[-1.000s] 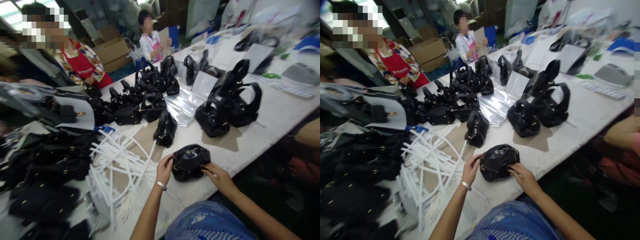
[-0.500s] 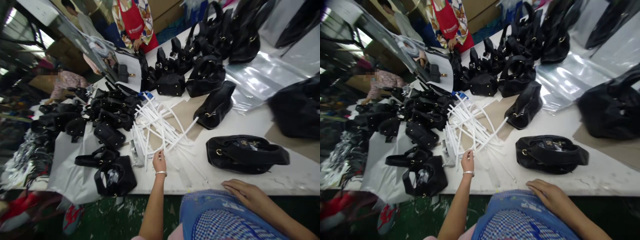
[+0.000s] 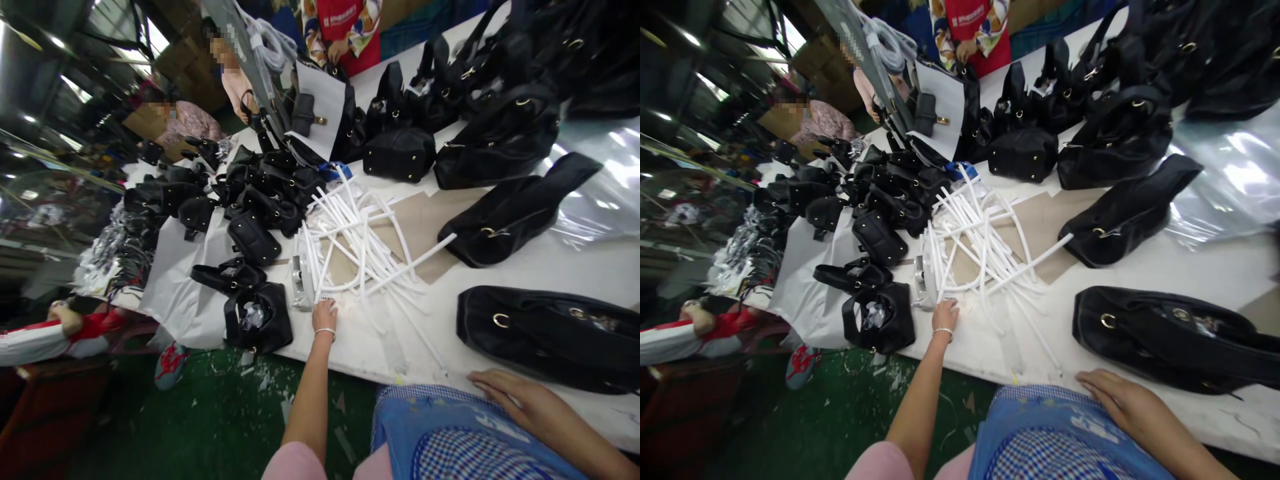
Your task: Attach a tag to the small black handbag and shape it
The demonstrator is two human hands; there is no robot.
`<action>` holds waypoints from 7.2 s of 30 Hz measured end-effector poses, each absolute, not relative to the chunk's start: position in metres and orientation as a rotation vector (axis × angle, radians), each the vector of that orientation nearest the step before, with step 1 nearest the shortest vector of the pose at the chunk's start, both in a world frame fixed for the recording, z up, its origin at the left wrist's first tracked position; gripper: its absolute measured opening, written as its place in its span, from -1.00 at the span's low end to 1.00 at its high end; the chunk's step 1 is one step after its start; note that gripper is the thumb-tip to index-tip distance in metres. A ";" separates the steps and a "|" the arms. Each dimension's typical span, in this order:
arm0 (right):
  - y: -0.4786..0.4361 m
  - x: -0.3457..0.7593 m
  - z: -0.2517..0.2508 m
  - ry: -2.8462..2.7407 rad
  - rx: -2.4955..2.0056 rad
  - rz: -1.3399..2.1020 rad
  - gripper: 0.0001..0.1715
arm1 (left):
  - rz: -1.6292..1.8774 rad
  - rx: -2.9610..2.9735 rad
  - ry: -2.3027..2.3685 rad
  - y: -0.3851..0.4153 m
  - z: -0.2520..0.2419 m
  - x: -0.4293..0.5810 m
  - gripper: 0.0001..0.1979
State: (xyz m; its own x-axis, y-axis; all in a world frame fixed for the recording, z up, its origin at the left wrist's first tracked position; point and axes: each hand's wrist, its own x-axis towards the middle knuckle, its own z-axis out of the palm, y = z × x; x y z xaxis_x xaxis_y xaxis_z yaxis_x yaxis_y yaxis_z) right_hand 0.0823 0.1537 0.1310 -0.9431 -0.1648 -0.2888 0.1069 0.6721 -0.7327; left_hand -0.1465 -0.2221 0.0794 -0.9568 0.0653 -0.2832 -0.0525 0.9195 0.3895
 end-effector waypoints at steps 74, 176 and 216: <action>0.115 0.063 0.213 2.273 0.748 -2.042 -0.63 | 1.126 0.951 2.122 -0.018 0.238 -0.076 -0.85; 0.135 0.076 0.198 2.089 1.388 -2.223 -0.55 | 1.677 -0.154 1.380 0.036 0.183 -0.025 -0.43; 0.131 0.074 0.191 2.128 1.399 -2.198 -0.58 | 1.488 0.589 2.017 0.025 0.190 -0.021 -0.84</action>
